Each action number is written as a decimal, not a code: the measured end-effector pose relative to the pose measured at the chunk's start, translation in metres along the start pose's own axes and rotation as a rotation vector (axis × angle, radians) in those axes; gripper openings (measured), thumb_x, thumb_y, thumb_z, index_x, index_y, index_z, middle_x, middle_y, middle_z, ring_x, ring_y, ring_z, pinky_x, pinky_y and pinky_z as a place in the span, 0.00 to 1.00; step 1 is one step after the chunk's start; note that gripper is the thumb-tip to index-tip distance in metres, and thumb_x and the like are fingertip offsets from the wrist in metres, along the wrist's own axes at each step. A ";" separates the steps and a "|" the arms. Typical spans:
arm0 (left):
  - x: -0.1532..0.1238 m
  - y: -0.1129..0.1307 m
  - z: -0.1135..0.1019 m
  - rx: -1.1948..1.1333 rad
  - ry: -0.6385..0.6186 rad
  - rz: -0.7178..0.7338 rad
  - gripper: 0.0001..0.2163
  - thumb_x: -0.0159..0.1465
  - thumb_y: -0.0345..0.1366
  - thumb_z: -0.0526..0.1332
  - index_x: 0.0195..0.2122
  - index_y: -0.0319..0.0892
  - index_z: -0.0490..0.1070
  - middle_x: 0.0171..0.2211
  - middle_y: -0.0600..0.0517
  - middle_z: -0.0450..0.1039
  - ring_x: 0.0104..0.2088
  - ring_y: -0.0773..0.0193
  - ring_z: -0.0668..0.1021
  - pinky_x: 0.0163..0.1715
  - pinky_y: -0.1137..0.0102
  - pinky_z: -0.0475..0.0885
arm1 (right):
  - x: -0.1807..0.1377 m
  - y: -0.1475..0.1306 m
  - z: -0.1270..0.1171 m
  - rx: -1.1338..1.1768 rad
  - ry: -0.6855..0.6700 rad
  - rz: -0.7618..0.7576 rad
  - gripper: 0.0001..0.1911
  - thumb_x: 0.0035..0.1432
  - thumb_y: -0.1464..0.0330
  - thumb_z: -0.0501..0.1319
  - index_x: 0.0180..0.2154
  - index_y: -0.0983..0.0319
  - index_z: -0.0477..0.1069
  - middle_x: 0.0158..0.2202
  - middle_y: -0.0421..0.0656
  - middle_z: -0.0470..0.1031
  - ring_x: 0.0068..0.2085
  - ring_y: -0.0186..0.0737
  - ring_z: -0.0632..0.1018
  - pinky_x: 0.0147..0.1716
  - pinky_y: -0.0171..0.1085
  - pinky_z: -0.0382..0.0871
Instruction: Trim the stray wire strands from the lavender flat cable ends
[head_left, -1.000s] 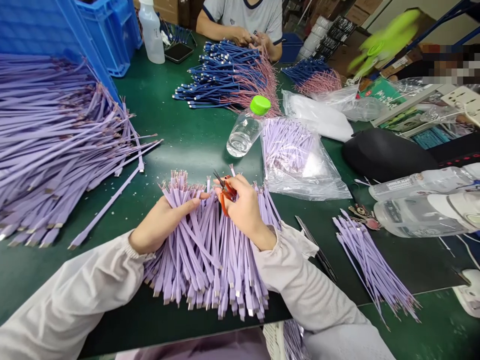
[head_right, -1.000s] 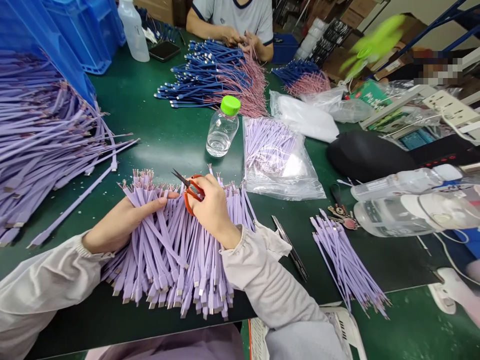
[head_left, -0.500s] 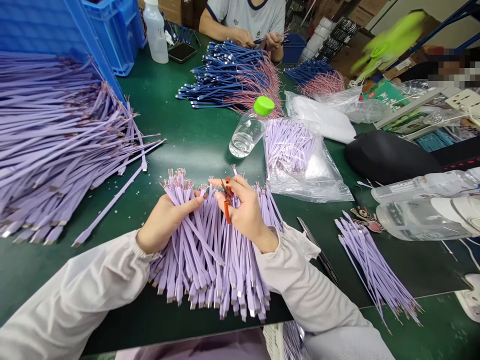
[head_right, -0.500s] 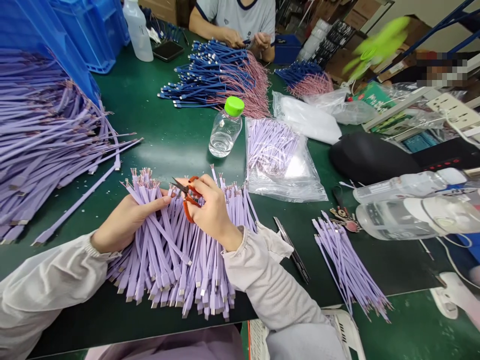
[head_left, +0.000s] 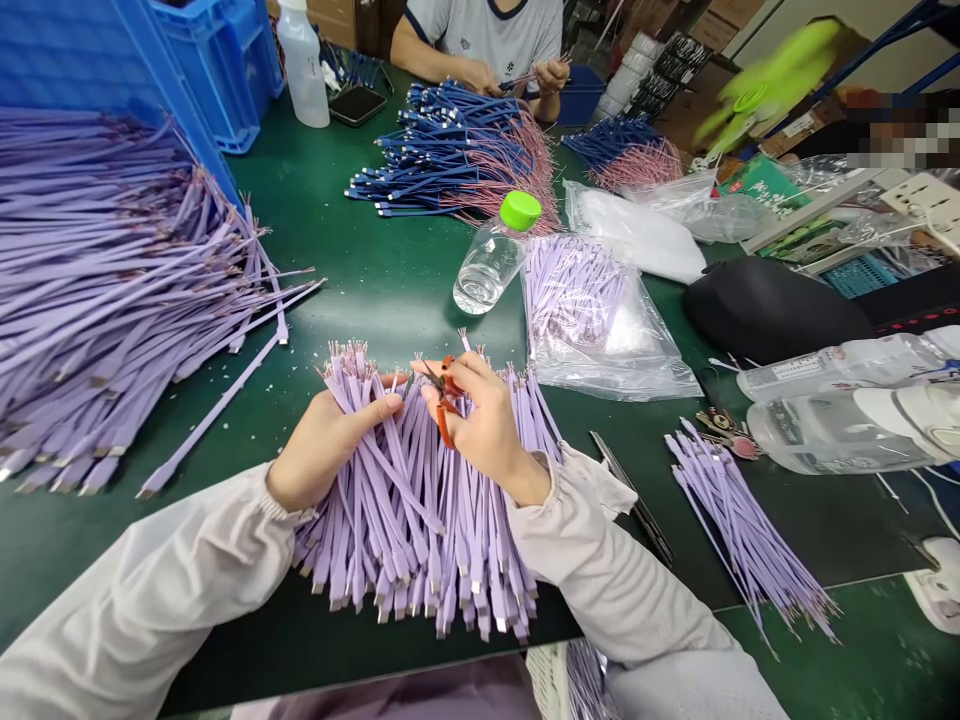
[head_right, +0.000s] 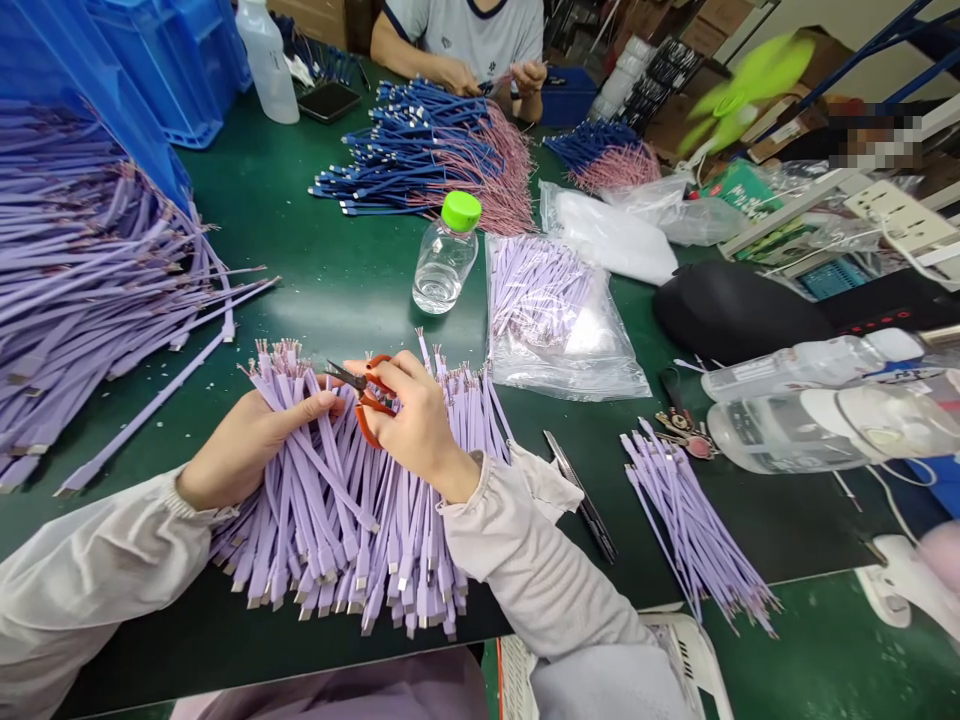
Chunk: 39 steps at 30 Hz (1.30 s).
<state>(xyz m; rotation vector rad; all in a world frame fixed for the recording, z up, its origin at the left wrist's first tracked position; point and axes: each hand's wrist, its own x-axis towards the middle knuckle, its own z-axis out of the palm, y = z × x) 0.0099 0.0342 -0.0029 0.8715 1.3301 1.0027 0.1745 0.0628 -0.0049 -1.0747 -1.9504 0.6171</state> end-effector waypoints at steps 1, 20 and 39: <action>0.000 0.000 0.000 0.020 0.019 0.000 0.19 0.48 0.48 0.68 0.35 0.40 0.78 0.39 0.46 0.79 0.44 0.49 0.77 0.49 0.58 0.68 | 0.000 0.000 0.000 0.013 -0.012 0.003 0.13 0.55 0.73 0.57 0.42 0.60 0.74 0.33 0.42 0.68 0.31 0.34 0.71 0.34 0.36 0.70; 0.002 -0.003 0.002 0.024 -0.030 0.034 0.16 0.52 0.48 0.66 0.32 0.39 0.76 0.32 0.48 0.78 0.39 0.51 0.77 0.46 0.59 0.69 | 0.007 -0.006 0.002 0.074 -0.011 0.017 0.08 0.55 0.73 0.59 0.37 0.63 0.73 0.31 0.40 0.65 0.30 0.32 0.69 0.32 0.34 0.68; -0.001 -0.001 0.003 0.033 0.025 0.018 0.21 0.49 0.48 0.68 0.39 0.38 0.75 0.40 0.45 0.78 0.46 0.46 0.76 0.49 0.55 0.68 | 0.006 -0.006 0.002 0.060 -0.001 0.046 0.08 0.55 0.73 0.58 0.38 0.63 0.74 0.29 0.40 0.64 0.29 0.33 0.68 0.30 0.34 0.65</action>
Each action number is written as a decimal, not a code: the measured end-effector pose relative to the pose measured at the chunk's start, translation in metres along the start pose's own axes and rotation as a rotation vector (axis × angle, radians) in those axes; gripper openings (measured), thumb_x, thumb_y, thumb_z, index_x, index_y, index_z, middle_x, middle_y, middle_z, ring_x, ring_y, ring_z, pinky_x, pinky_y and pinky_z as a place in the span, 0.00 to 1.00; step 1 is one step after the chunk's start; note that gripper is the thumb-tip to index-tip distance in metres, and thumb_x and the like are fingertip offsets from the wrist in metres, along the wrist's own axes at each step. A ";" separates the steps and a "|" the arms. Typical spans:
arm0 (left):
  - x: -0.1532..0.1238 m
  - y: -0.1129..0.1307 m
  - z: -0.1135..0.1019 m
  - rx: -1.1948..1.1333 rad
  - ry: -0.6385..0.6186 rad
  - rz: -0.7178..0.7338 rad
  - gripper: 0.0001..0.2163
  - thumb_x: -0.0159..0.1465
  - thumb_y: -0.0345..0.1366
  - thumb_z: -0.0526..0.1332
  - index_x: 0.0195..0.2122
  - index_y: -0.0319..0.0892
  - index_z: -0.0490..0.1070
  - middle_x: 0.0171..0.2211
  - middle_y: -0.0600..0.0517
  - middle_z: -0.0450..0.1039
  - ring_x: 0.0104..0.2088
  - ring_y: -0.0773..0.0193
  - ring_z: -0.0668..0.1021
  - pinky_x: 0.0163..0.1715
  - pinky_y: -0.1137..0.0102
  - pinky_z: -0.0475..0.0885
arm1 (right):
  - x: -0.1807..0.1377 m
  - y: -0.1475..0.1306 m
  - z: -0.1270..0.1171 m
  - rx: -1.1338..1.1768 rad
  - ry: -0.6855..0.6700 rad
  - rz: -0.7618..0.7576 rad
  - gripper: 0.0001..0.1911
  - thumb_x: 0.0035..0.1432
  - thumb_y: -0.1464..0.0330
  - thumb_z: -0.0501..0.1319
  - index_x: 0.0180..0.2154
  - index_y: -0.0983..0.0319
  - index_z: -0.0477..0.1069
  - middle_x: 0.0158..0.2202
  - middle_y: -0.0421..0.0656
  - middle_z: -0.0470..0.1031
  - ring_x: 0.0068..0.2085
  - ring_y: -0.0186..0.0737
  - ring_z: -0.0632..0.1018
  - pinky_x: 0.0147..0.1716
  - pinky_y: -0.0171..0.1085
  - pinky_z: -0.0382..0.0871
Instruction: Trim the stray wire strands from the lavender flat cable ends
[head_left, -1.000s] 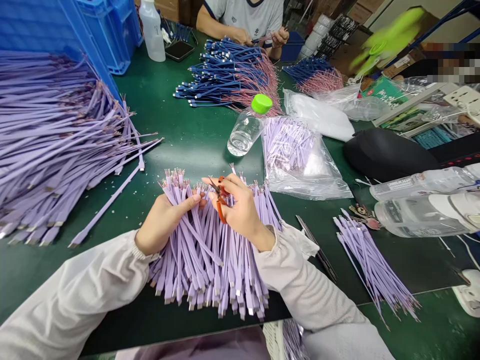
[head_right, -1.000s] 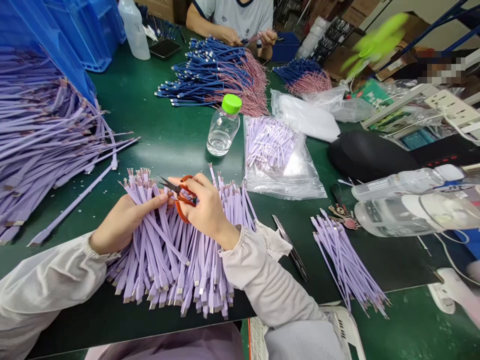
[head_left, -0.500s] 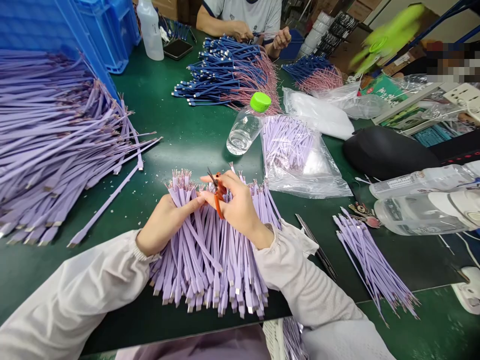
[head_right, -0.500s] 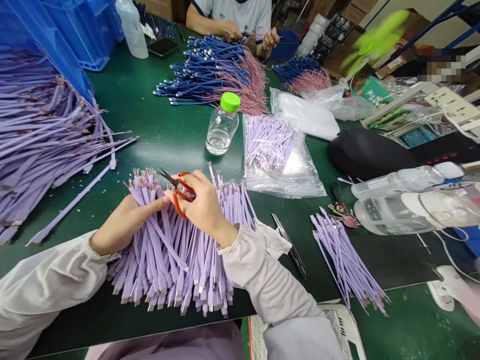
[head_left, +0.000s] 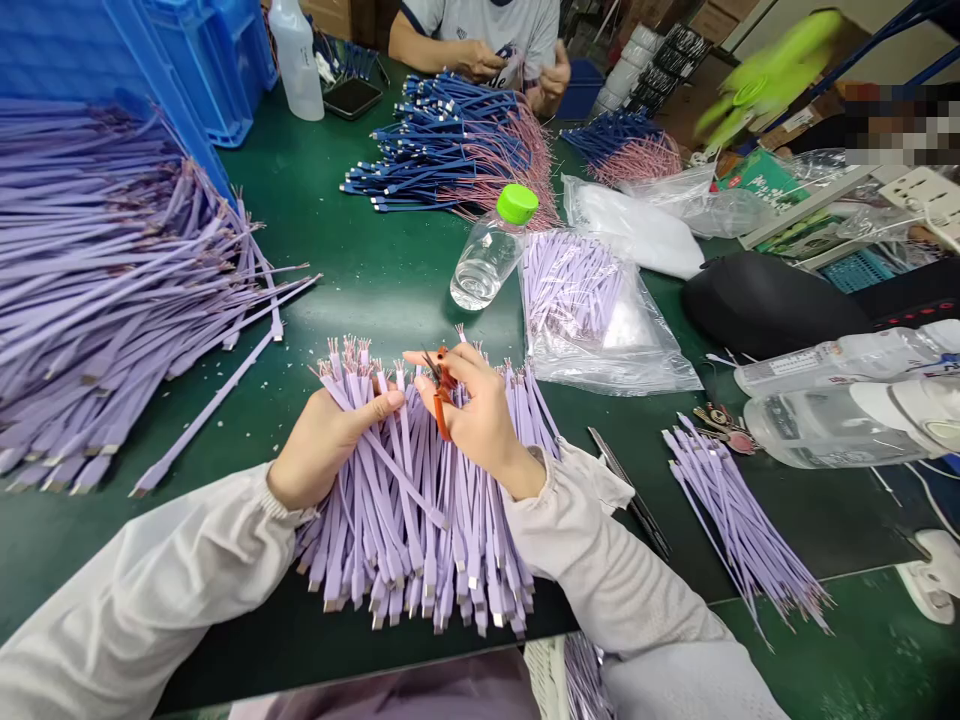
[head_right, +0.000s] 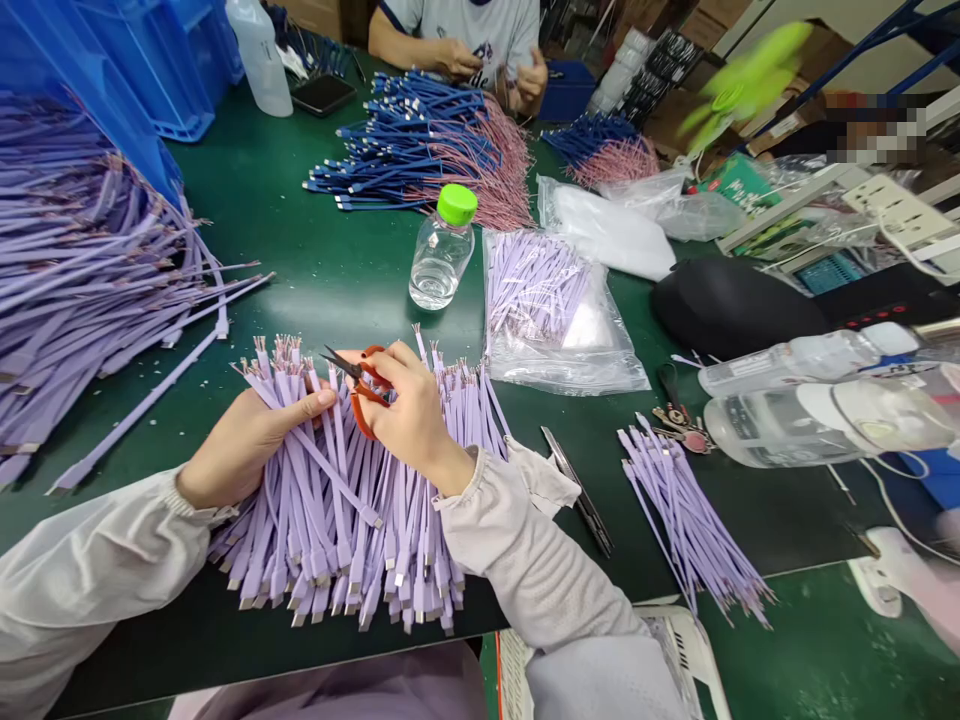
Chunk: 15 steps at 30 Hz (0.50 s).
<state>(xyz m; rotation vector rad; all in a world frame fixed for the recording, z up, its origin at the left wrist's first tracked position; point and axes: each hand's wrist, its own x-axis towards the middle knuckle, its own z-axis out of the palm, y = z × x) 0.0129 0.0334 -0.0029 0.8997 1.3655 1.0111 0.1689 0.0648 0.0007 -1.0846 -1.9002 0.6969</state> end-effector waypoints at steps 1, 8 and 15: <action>0.000 0.000 0.000 -0.014 -0.014 0.015 0.21 0.50 0.47 0.68 0.40 0.39 0.75 0.41 0.45 0.78 0.46 0.47 0.76 0.50 0.56 0.68 | 0.000 0.000 0.000 0.001 -0.005 -0.015 0.09 0.55 0.73 0.58 0.39 0.63 0.74 0.30 0.40 0.64 0.29 0.33 0.68 0.30 0.34 0.65; 0.001 -0.002 0.001 0.025 -0.047 0.062 0.18 0.52 0.45 0.67 0.39 0.39 0.75 0.41 0.47 0.78 0.47 0.49 0.76 0.49 0.59 0.68 | 0.001 0.000 0.000 -0.025 0.019 -0.068 0.08 0.54 0.75 0.56 0.34 0.61 0.73 0.30 0.41 0.65 0.30 0.34 0.69 0.31 0.35 0.67; 0.001 -0.003 0.003 0.066 -0.052 0.096 0.19 0.52 0.48 0.66 0.40 0.40 0.76 0.41 0.48 0.78 0.46 0.50 0.76 0.50 0.60 0.68 | 0.004 0.001 0.002 0.008 0.035 0.042 0.02 0.53 0.69 0.60 0.29 0.62 0.69 0.29 0.39 0.65 0.28 0.32 0.67 0.30 0.34 0.64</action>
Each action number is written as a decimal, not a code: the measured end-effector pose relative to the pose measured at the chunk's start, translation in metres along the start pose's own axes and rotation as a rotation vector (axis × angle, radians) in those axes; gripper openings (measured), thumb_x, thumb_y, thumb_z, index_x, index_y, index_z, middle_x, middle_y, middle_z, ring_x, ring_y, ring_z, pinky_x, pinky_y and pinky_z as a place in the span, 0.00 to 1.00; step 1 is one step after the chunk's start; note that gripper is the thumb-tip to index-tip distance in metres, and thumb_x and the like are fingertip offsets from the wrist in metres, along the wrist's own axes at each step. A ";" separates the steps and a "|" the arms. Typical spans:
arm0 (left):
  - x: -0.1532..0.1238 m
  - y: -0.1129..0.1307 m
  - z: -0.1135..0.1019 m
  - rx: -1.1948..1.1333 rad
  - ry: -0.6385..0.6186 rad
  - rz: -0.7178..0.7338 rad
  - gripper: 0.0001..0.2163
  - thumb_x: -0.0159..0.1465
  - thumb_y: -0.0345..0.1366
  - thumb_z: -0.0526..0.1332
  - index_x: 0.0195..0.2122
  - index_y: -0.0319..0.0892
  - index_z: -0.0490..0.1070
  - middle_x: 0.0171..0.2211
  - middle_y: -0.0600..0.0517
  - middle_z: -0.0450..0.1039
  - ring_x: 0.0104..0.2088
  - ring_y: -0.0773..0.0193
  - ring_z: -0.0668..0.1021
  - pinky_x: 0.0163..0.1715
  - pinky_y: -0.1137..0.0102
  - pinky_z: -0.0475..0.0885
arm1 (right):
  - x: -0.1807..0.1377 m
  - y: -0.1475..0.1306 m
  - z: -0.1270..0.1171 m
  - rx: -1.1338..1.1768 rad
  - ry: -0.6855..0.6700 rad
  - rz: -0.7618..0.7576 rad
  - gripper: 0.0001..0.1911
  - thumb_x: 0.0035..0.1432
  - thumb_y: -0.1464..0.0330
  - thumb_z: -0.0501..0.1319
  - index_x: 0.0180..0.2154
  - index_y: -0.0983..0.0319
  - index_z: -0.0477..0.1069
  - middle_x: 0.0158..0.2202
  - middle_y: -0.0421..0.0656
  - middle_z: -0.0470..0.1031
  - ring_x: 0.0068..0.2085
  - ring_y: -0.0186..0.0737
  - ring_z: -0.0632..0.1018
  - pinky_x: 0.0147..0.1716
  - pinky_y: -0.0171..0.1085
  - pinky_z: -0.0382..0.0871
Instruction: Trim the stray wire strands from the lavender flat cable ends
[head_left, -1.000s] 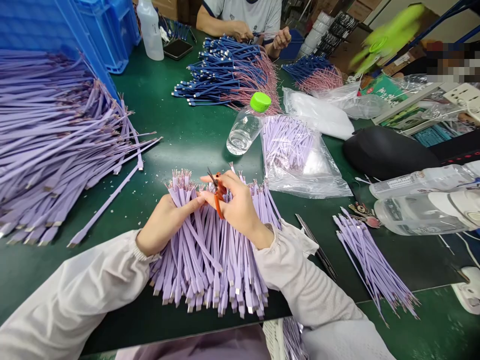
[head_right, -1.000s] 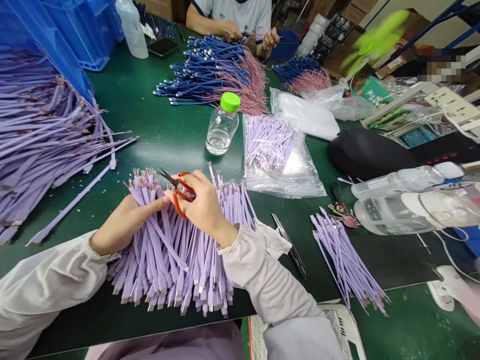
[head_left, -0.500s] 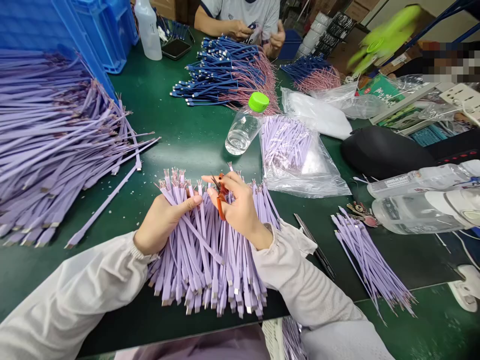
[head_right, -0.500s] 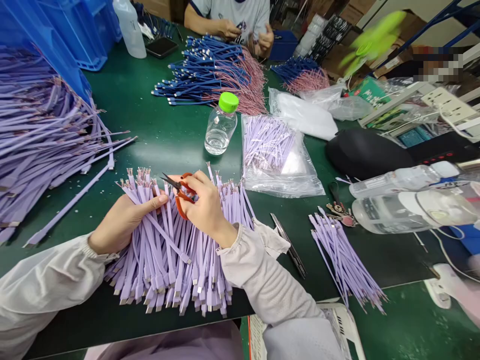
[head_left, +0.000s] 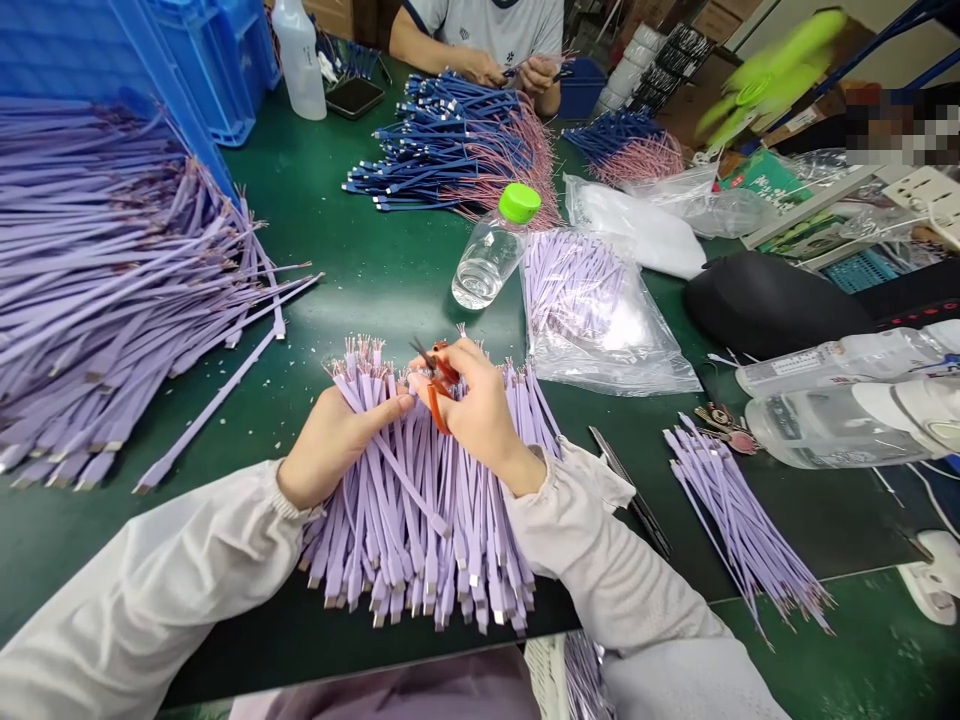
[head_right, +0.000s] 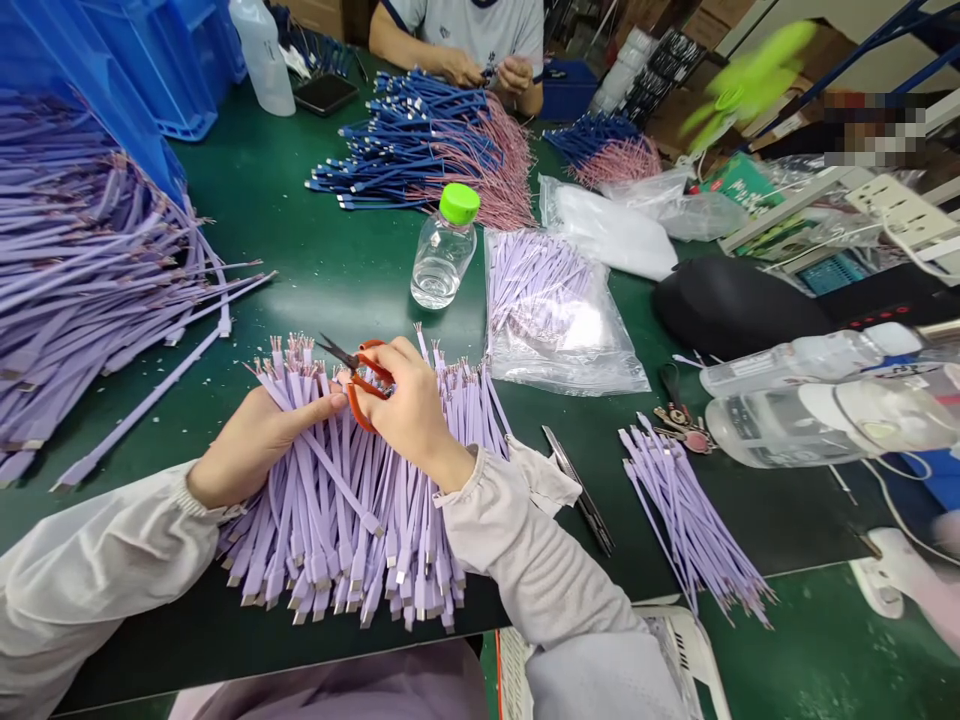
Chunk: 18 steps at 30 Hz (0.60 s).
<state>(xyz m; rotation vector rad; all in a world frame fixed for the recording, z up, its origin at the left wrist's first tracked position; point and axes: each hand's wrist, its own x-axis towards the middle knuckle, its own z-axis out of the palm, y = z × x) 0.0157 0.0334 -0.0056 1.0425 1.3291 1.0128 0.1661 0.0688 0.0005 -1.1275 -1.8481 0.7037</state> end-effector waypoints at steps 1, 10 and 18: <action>0.000 0.000 0.000 -0.018 0.003 -0.010 0.19 0.53 0.48 0.65 0.40 0.40 0.76 0.41 0.47 0.78 0.46 0.50 0.76 0.50 0.60 0.67 | 0.000 0.001 0.000 -0.001 0.003 0.013 0.03 0.52 0.69 0.60 0.28 0.62 0.68 0.29 0.38 0.65 0.29 0.32 0.67 0.30 0.34 0.64; 0.001 0.003 -0.001 -0.012 0.085 -0.037 0.14 0.49 0.46 0.67 0.29 0.40 0.73 0.27 0.52 0.73 0.32 0.58 0.74 0.38 0.65 0.69 | -0.002 0.002 -0.003 -0.056 -0.015 -0.025 0.10 0.54 0.72 0.57 0.38 0.61 0.73 0.33 0.41 0.67 0.32 0.35 0.69 0.33 0.36 0.67; 0.000 0.005 0.000 -0.008 0.021 -0.006 0.11 0.51 0.43 0.66 0.26 0.41 0.71 0.27 0.54 0.71 0.31 0.62 0.71 0.38 0.68 0.65 | -0.003 -0.002 -0.002 0.000 -0.067 -0.084 0.10 0.53 0.75 0.56 0.35 0.62 0.74 0.32 0.41 0.66 0.32 0.34 0.70 0.33 0.36 0.68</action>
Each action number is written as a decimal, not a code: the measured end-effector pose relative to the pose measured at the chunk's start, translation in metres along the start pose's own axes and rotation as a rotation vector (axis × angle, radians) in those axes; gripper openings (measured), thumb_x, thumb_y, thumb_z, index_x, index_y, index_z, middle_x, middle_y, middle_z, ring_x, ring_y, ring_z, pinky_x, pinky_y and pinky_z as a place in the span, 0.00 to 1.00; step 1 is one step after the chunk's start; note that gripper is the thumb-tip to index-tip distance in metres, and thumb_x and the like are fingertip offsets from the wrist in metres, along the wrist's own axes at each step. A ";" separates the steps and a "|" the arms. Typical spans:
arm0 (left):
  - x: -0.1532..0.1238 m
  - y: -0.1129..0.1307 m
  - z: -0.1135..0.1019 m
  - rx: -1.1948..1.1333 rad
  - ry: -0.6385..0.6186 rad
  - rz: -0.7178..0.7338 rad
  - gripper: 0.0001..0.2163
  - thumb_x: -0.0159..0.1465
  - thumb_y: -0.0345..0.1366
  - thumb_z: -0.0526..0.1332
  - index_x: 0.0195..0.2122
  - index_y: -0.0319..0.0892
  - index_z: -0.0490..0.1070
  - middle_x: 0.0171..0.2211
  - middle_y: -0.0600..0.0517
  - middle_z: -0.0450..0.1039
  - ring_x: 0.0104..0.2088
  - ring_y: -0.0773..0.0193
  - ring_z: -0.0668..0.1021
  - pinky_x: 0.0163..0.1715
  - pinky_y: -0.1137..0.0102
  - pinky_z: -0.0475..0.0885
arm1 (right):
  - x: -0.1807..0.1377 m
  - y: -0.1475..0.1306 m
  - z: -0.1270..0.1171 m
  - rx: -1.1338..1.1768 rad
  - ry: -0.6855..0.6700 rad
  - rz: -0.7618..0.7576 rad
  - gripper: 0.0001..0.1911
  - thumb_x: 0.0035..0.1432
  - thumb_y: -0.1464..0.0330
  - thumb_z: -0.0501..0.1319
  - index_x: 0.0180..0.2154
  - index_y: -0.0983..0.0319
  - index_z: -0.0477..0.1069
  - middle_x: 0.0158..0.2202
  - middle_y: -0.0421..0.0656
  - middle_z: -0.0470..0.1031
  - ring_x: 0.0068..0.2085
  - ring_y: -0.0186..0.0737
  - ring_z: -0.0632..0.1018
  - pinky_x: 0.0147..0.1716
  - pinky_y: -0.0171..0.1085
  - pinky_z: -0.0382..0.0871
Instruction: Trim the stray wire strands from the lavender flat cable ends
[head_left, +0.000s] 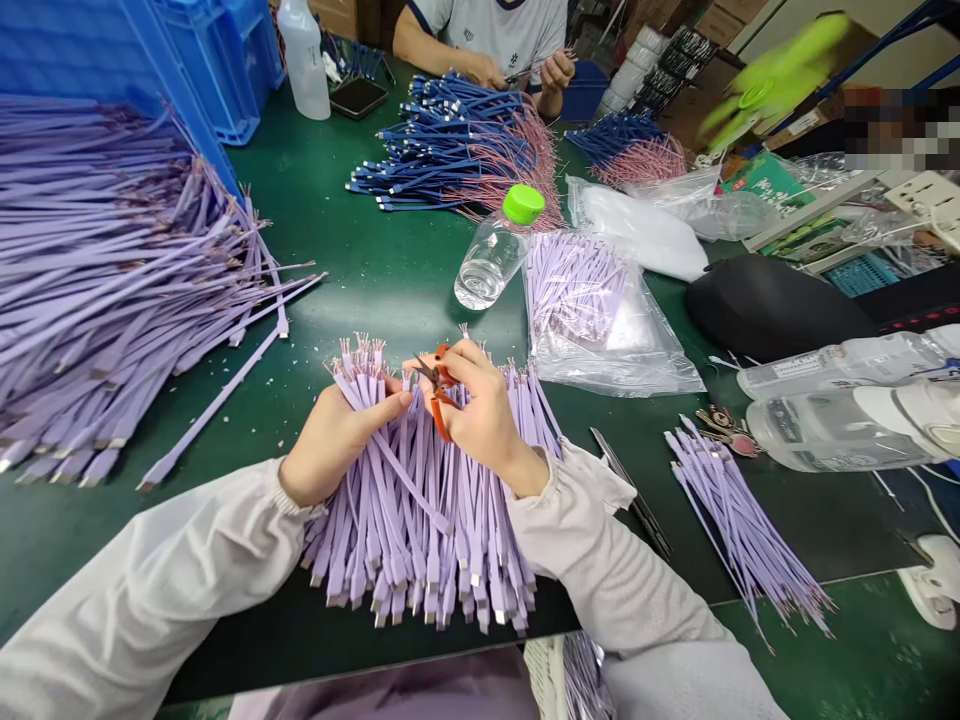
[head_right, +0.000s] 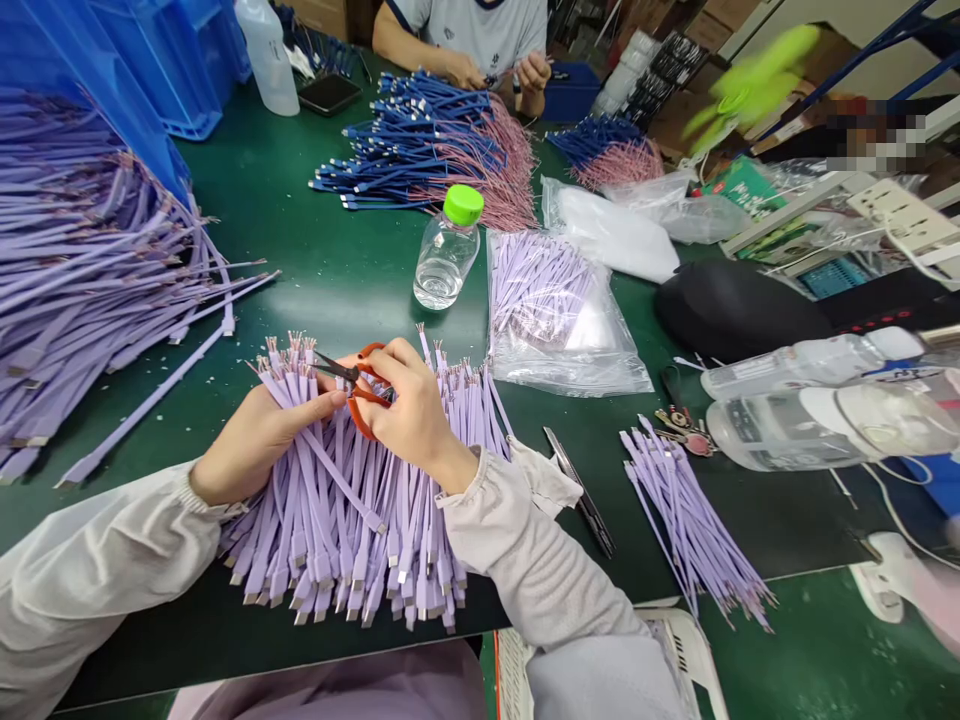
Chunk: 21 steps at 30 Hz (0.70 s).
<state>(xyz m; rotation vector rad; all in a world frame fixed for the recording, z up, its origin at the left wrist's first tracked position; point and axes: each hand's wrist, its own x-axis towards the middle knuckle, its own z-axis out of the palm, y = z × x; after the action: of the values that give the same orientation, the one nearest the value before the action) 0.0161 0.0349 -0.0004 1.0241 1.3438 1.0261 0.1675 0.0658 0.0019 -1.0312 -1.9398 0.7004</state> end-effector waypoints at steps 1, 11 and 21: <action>0.000 0.000 0.000 0.003 0.004 -0.003 0.11 0.51 0.43 0.66 0.26 0.41 0.71 0.27 0.54 0.71 0.31 0.62 0.72 0.38 0.68 0.65 | 0.000 0.000 0.000 -0.007 0.011 0.011 0.09 0.53 0.74 0.56 0.34 0.62 0.74 0.32 0.41 0.66 0.32 0.34 0.70 0.33 0.36 0.68; 0.000 -0.001 -0.001 -0.034 -0.002 0.001 0.14 0.53 0.46 0.64 0.32 0.40 0.73 0.31 0.51 0.75 0.34 0.58 0.75 0.40 0.66 0.68 | 0.003 0.004 -0.006 -0.099 -0.057 0.066 0.08 0.54 0.67 0.59 0.37 0.63 0.69 0.33 0.42 0.63 0.32 0.36 0.69 0.33 0.37 0.67; 0.000 0.000 -0.002 -0.168 0.014 -0.077 0.14 0.51 0.44 0.67 0.34 0.41 0.71 0.23 0.54 0.75 0.27 0.61 0.77 0.32 0.68 0.70 | 0.011 -0.006 -0.049 -0.492 -0.476 0.181 0.03 0.55 0.72 0.59 0.34 0.62 0.70 0.32 0.41 0.64 0.31 0.35 0.68 0.31 0.35 0.61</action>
<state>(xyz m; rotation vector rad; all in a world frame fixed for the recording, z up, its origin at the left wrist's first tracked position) 0.0138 0.0346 -0.0005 0.8354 1.2753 1.0710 0.2027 0.0766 0.0364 -1.4504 -2.5346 0.6177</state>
